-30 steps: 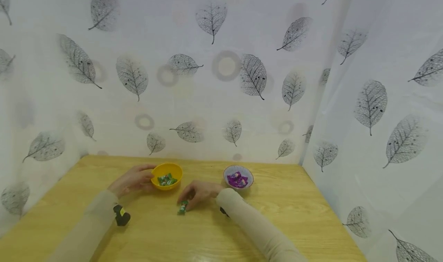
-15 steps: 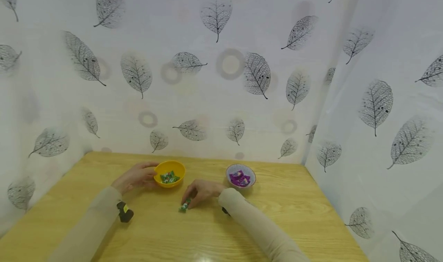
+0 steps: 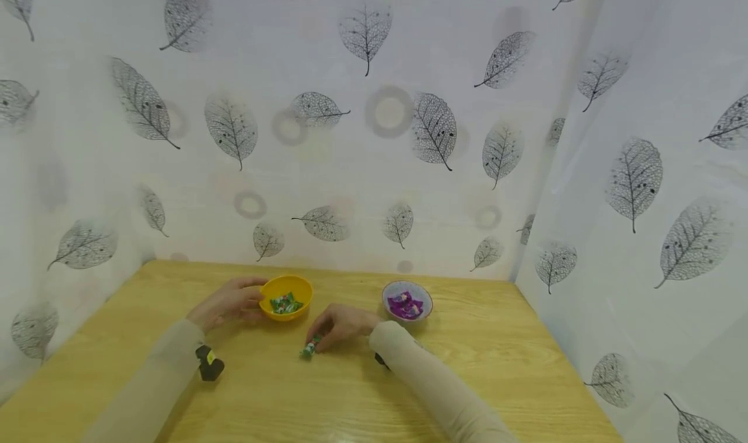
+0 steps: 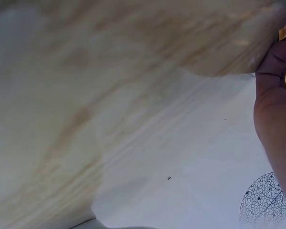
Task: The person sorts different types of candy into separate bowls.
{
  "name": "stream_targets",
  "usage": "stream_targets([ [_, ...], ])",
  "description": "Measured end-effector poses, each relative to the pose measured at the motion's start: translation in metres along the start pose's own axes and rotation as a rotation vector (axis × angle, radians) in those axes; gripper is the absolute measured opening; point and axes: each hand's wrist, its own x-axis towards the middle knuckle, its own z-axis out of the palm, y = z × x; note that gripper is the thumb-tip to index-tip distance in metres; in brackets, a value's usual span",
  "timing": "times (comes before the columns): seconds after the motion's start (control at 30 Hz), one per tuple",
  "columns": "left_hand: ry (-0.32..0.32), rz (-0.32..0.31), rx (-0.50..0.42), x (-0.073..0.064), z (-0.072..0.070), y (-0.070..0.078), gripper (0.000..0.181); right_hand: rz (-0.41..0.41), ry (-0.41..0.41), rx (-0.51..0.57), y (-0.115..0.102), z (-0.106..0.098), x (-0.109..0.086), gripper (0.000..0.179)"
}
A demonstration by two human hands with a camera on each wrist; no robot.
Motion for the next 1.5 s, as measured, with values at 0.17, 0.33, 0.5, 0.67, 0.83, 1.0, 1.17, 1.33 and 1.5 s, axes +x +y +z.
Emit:
stream_targets([
  [0.17,-0.001,0.017,0.001,0.0,-0.002,0.001,0.058,0.008,0.03,0.049,0.0,-0.002,0.001,0.023],
  [0.33,-0.006,0.022,0.007,0.0,-0.002,0.002,0.06,0.02,0.064,0.08,-0.001,-0.003,0.001,0.022],
  [0.5,0.016,0.012,0.017,-0.001,0.001,0.002,0.059,0.031,0.095,0.092,-0.002,-0.003,0.003,0.022],
  [0.67,0.016,0.014,0.018,-0.001,0.002,0.002,0.058,0.039,0.14,0.155,-0.003,-0.005,0.004,0.021],
  [0.83,0.024,0.02,0.048,0.0,0.002,0.003,0.058,0.039,0.19,0.207,-0.006,-0.009,0.004,0.02],
  [1.0,0.022,0.007,0.016,0.0,0.001,0.003,0.058,0.015,0.244,0.269,-0.01,-0.01,0.006,0.022],
  [1.17,0.03,0.006,0.001,0.0,0.001,0.001,0.058,0.035,0.365,0.295,-0.014,-0.01,0.012,0.023],
  [1.33,0.035,0.002,0.014,0.0,0.002,0.0,0.059,0.09,0.52,0.329,-0.017,-0.009,0.02,0.025],
  [1.5,0.036,0.0,0.019,0.0,0.003,0.001,0.059,0.133,0.597,0.35,-0.023,-0.009,0.027,0.026],
])
